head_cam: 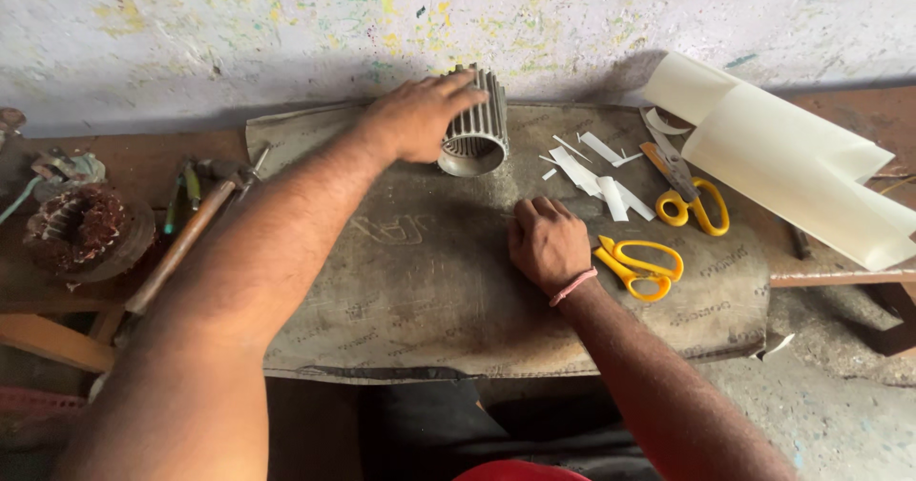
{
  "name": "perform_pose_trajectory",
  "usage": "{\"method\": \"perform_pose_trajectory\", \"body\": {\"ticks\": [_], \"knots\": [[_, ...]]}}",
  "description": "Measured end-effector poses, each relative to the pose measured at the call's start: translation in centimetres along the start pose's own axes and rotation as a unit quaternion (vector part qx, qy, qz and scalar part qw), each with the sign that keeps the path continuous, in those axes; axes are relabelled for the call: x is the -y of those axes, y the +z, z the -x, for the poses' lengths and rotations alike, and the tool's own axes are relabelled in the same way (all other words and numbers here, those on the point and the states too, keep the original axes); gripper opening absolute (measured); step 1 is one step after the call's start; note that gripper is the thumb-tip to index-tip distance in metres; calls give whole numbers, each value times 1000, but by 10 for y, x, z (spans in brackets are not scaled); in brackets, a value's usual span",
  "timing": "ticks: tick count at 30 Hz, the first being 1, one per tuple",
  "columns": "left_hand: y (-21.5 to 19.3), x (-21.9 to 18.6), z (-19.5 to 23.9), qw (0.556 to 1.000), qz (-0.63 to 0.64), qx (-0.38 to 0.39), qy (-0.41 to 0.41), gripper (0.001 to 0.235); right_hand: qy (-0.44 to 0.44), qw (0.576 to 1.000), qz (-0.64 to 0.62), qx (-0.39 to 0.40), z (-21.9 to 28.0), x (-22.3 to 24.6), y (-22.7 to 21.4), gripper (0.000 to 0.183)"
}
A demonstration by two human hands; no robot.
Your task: The person prepares and inserts white insulating paper strips into the slots of a metal motor stator by hand and using scissors.
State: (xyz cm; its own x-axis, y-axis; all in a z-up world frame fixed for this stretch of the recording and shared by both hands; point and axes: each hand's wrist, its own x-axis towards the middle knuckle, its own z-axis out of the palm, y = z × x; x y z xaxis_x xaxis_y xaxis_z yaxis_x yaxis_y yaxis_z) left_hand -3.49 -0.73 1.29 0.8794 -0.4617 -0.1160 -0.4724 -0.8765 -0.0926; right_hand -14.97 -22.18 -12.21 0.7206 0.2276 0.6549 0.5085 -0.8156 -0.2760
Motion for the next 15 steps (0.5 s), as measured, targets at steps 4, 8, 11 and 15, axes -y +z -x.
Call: {"method": "perform_pose_trajectory", "body": {"ticks": [4,8,11,15], "knots": [[-24,-22,-4,991,126,11,-43,70,2,1000,4,13,0,1,1,12],[-16,-64,-40,992,-80,1,-94,63,7,1000,0,22,-3,2,-1,11],[7,-56,-63,989,-117,-24,-88,45,6,1000,-2,15,-3,0,2,12],[13,-18,-71,992,-87,-74,-50,36,9,1000,-8,19,-2,-1,1,13]]}}
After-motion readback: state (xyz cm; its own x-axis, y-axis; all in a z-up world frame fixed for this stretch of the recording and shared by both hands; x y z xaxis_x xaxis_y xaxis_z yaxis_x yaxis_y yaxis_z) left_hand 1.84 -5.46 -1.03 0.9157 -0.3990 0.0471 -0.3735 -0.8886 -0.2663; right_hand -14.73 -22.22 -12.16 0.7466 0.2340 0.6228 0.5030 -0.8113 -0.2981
